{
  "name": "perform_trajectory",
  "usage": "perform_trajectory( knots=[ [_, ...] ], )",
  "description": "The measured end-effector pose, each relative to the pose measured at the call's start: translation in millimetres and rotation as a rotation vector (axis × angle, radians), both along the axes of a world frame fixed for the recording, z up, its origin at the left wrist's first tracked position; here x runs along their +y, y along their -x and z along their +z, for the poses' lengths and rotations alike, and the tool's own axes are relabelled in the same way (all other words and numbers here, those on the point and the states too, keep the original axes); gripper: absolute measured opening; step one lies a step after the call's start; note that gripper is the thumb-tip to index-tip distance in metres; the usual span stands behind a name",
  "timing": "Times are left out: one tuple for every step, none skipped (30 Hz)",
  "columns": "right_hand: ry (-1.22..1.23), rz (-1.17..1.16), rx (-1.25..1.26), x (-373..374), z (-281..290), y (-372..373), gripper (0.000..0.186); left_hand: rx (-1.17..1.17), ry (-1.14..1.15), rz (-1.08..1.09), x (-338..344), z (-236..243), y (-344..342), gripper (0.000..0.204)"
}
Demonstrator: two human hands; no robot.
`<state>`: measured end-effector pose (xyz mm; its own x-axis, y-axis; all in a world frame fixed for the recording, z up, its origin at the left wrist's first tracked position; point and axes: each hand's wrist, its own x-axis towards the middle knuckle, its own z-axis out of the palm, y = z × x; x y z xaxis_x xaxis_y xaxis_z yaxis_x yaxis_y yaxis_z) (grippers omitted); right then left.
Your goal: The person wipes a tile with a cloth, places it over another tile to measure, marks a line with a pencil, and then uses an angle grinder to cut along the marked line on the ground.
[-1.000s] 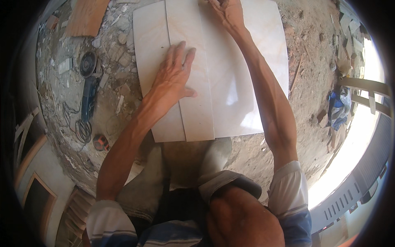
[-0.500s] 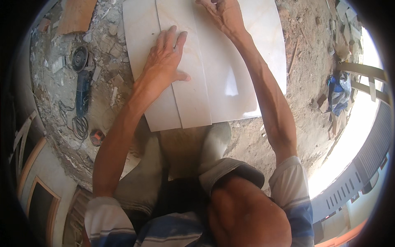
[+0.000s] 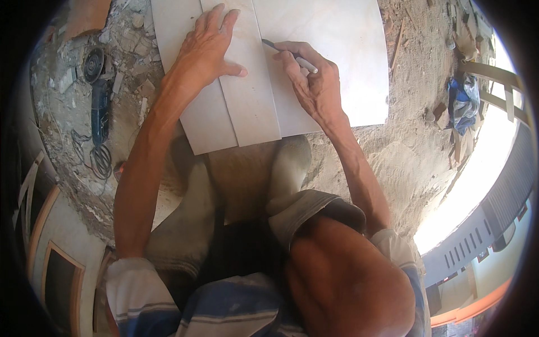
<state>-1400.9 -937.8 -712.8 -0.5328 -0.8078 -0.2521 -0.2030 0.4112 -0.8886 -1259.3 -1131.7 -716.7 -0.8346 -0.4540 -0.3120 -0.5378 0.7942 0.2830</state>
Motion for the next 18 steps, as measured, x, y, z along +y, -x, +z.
perform_trajectory(
  knots=[
    [-0.018, -0.002, -0.021, 12, 3, -7, 0.031, 0.091, 0.075, -0.016, -2, -10, -8, 0.099],
    [-0.042, -0.007, -0.037, 23, 6, -13, 0.031, 0.107, 0.067, -0.021, -1, -14, -9, 0.101],
    [-0.059, -0.034, -0.071, 32, 15, -20, 0.029, 0.122, 0.061, -0.026, -1, -10, -8, 0.102],
    [-0.064, -0.039, -0.07, 43, 18, -26, 0.028, 0.054, -0.023, -0.018, -3, -5, -6, 0.114],
    [-0.067, -0.048, -0.065, 55, 20, -30, 0.027, -0.01, -0.103, -0.014, -5, 6, -1, 0.125],
    [-0.071, -0.055, -0.06, 65, 23, -34, 0.027, -0.019, -0.113, -0.006, -4, 12, 2, 0.124],
    [-0.111, -0.062, -0.073, 74, 29, -38, 0.025, -0.029, -0.124, 0.002, -4, 18, 5, 0.122],
    [-0.134, -0.065, -0.091, 81, 33, -42, 0.024, -0.043, -0.131, 0.011, -2, 20, 5, 0.12],
    [-0.158, -0.068, -0.109, 88, 37, -45, 0.024, -0.041, -0.131, 0.011, -2, 18, 4, 0.121],
    [-0.182, -0.071, -0.126, 94, 39, -47, 0.024, -0.039, -0.132, 0.012, -2, 15, 2, 0.122],
    [-0.178, -0.059, -0.121, 100, 40, -48, 0.023, -0.037, -0.132, 0.011, -2, 16, 3, 0.123],
    [-0.174, -0.047, -0.116, 106, 39, -49, 0.023, -0.053, -0.135, 0.014, -2, 17, 3, 0.123],
    [-0.171, -0.035, -0.112, 111, 39, -50, 0.022, -0.07, -0.138, 0.017, -2, 18, 4, 0.124],
    [-0.182, -0.037, -0.131, 114, 43, -50, 0.021, -0.085, -0.142, 0.019, -2, 20, 5, 0.124],
    [-0.194, -0.038, -0.15, 117, 48, -51, 0.021, -0.076, -0.124, 0.011, -2, 17, 4, 0.125],
    [-0.205, -0.039, -0.169, 120, 53, -51, 0.02, -0.067, -0.106, 0.004, -3, 11, 2, 0.125],
    [-0.223, -0.024, -0.183, 124, 57, -51, 0.019, -0.062, -0.088, -0.001, -4, 9, 2, 0.126],
    [-0.239, -0.009, -0.197, 127, 62, -51, 0.019, -0.071, -0.099, -0.002, -4, 7, 2, 0.127]
  ],
)
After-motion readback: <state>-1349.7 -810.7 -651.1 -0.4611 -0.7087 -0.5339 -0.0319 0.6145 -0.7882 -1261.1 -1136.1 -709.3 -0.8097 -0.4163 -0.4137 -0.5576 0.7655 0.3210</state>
